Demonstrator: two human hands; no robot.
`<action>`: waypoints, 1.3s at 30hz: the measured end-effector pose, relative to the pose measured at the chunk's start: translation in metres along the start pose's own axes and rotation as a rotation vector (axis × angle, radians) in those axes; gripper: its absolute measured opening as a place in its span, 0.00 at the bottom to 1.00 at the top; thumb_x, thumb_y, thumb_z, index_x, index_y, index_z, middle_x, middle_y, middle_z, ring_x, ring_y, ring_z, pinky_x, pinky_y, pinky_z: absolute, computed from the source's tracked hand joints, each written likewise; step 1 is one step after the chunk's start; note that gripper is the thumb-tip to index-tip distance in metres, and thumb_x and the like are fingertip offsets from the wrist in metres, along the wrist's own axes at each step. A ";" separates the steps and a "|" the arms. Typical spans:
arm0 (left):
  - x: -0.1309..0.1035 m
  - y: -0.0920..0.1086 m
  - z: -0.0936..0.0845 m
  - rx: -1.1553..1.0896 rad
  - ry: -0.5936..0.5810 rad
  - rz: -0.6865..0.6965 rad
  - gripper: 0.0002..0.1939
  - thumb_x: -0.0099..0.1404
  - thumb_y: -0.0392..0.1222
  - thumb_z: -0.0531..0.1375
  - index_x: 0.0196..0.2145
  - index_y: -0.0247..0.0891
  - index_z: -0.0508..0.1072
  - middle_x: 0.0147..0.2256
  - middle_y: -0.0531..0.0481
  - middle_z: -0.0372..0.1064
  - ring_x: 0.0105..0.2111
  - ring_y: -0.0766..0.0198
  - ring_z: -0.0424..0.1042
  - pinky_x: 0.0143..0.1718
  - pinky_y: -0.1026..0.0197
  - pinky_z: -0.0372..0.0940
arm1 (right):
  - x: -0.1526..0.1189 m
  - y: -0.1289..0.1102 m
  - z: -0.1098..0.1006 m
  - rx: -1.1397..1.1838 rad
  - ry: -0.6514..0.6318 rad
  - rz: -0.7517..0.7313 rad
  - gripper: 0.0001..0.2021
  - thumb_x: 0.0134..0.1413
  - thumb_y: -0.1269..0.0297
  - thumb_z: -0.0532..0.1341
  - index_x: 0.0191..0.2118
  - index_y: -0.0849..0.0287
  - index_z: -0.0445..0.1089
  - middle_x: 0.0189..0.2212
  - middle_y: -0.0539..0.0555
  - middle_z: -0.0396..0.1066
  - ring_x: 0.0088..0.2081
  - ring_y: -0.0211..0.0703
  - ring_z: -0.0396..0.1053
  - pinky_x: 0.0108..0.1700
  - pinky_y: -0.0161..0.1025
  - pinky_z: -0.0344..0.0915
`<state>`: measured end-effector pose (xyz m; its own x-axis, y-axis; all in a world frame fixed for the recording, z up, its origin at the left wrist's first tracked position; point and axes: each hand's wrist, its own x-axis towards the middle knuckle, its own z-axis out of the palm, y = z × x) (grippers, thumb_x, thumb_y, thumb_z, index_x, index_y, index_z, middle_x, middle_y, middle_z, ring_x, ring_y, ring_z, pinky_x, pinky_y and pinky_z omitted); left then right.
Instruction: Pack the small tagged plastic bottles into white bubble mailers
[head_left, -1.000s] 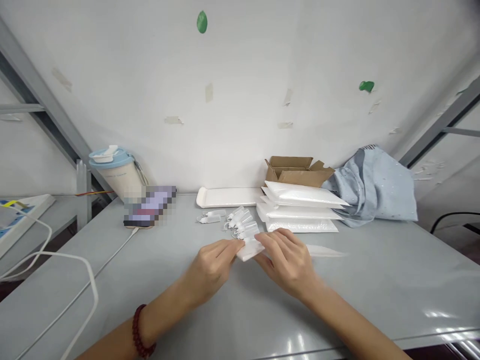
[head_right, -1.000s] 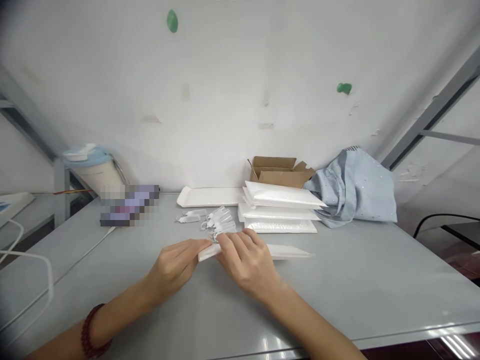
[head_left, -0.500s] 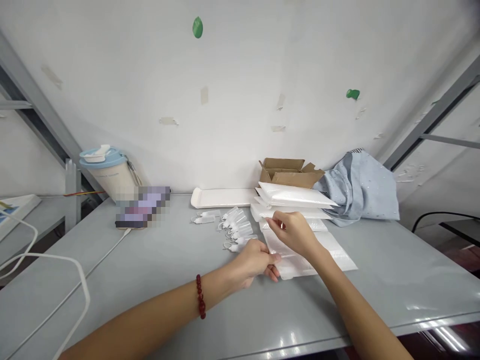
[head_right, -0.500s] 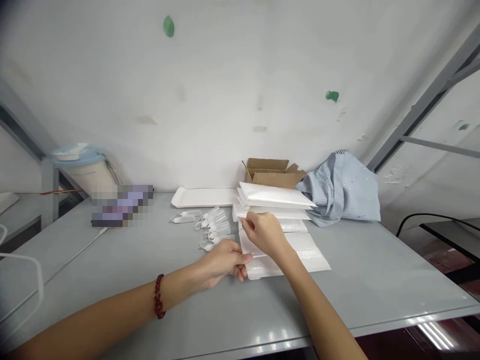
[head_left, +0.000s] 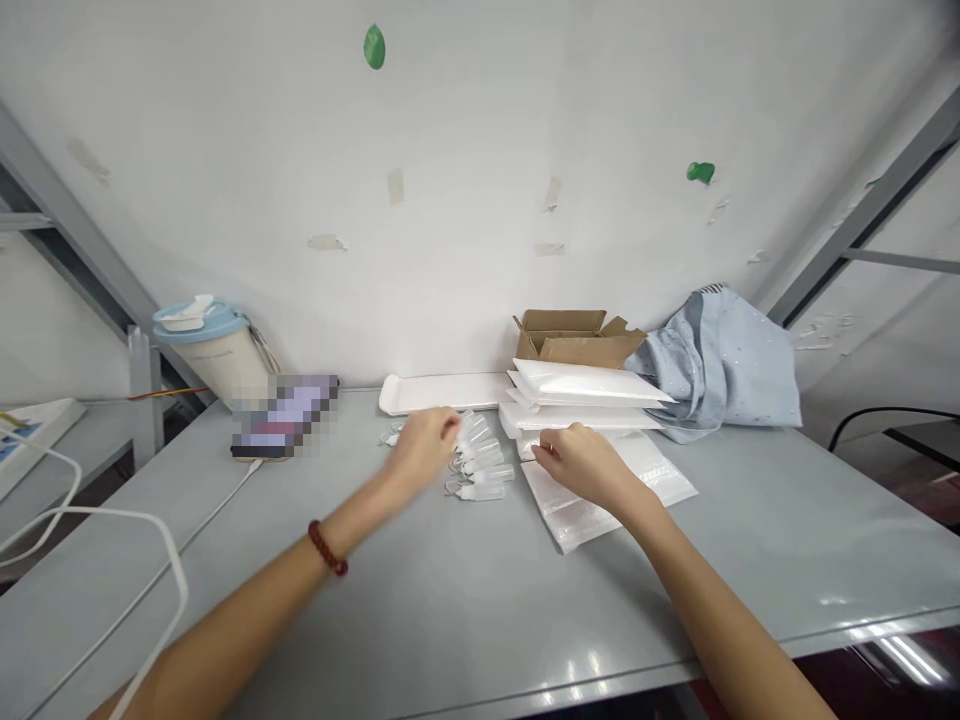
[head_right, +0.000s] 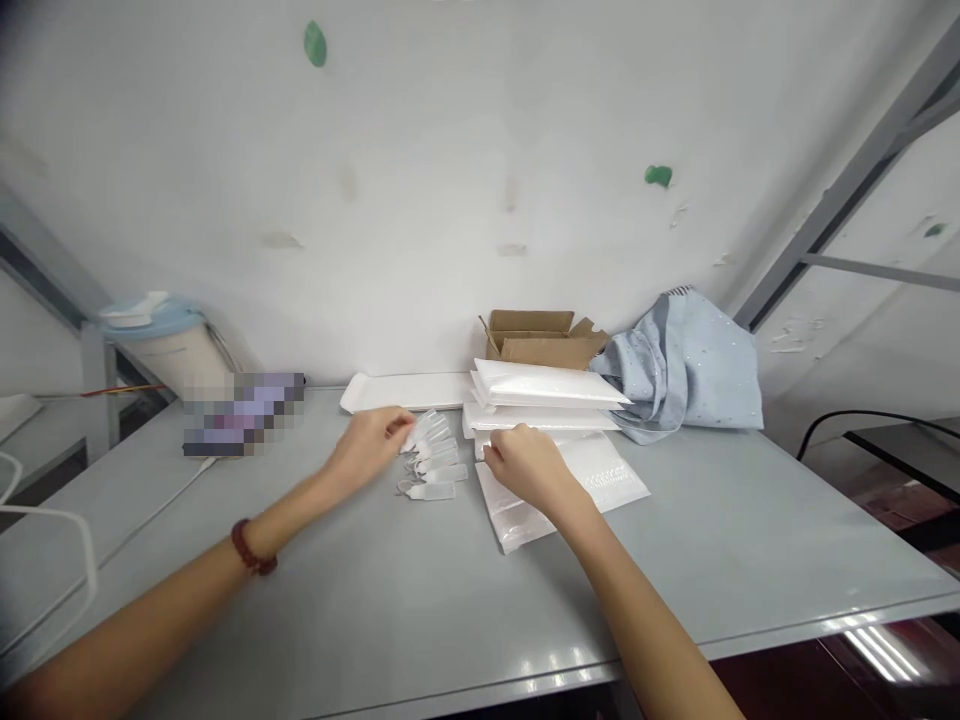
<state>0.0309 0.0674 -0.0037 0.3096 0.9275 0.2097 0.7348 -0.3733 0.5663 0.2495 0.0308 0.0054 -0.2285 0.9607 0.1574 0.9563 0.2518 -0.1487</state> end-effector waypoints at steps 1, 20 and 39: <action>0.009 -0.014 -0.009 0.068 0.022 0.028 0.11 0.62 0.33 0.49 0.30 0.33 0.71 0.34 0.41 0.71 0.35 0.58 0.71 0.37 0.56 0.64 | -0.001 -0.002 -0.001 0.002 0.002 0.002 0.17 0.55 0.69 0.51 0.16 0.58 0.54 0.13 0.49 0.55 0.19 0.38 0.53 0.23 0.36 0.39; 0.060 -0.070 -0.022 0.604 -0.064 0.286 0.15 0.62 0.31 0.51 0.22 0.35 0.74 0.28 0.39 0.70 0.35 0.54 0.64 0.31 0.59 0.55 | -0.003 -0.017 0.001 0.049 0.014 -0.046 0.12 0.59 0.65 0.52 0.25 0.58 0.64 0.19 0.50 0.69 0.22 0.37 0.64 0.23 0.34 0.44; 0.061 -0.069 -0.014 0.710 0.042 0.370 0.10 0.61 0.32 0.54 0.28 0.35 0.76 0.31 0.42 0.73 0.38 0.54 0.64 0.33 0.57 0.53 | -0.002 -0.016 0.003 0.061 -0.014 -0.008 0.13 0.61 0.61 0.50 0.28 0.57 0.66 0.21 0.50 0.71 0.24 0.40 0.67 0.24 0.34 0.47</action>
<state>-0.0092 0.1501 -0.0185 0.5955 0.7357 0.3228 0.8020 -0.5678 -0.1856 0.2344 0.0253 0.0047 -0.2392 0.9601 0.1450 0.9417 0.2658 -0.2063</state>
